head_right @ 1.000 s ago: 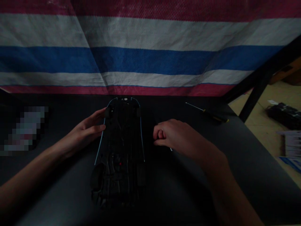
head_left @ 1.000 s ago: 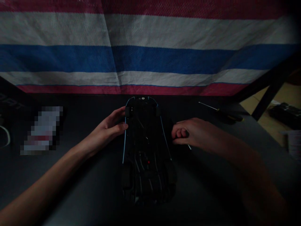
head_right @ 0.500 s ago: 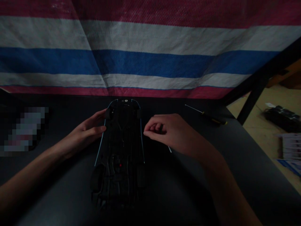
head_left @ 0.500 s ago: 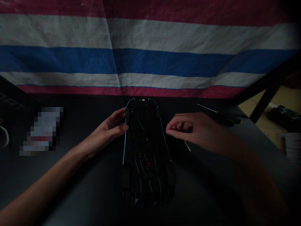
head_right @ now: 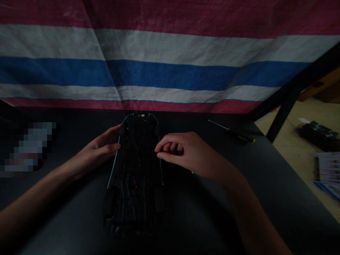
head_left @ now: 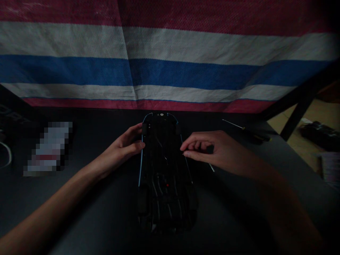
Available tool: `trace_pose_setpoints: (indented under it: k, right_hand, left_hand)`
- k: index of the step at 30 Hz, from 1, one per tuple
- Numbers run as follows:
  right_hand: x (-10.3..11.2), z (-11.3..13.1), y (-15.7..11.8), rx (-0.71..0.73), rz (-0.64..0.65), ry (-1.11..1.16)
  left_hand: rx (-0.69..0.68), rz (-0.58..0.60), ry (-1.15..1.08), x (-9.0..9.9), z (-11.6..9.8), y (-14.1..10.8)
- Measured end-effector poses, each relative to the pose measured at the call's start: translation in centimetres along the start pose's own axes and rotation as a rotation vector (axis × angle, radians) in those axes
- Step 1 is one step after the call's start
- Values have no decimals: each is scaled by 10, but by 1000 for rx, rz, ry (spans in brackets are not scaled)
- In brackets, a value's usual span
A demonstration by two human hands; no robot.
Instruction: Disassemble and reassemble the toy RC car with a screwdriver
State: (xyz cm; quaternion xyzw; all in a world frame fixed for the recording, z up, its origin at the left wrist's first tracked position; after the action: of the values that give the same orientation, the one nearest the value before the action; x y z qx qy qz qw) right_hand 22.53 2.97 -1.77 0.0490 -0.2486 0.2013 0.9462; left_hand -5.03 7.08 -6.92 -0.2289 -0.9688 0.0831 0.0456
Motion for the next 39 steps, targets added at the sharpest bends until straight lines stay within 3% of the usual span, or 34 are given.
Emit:
trace_pose_setpoints:
  k: [7,13,21,27,30,33,36,39]
  right_hand:
    - [7,1,-2,18,-6,5]
    - [-1,-1,0,-5,6,59]
    - [-13,-11,4,-45,73,199]
    - [-8,-13,4,-70,129,241]
    - [6,-23,4,-98,-15,63]
    - [21,-42,4,-115,-252,-347]
    - [19,-60,6,-125,-174,-495]
    - [13,-59,10,-80,-116,-459]
  left_hand:
    - [-3,5,3,2,3,2]
    - [-2,15,-8,3,4,2]
    - [1,11,-12,1,2,1]
    - [-4,15,-22,1,2,2]
    - [-2,10,-18,1,1,1]
    - [5,10,-17,0,0,0]
    - [-3,-4,-17,0,0,0]
    - [-8,6,-16,0,-1,0]
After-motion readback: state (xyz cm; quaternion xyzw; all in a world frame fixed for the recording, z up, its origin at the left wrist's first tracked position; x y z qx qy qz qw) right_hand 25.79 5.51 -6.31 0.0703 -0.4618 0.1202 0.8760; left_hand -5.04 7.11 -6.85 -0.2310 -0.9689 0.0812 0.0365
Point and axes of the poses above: each hand's wrist, its own y-axis towards the middle knuckle, its own x-axis out of the back of the hand, z = x × y, the point moved 3 cm from there along y, towards the middle knuckle, and after that the axes turned 10 degrees about y, right-handed, at the moved point
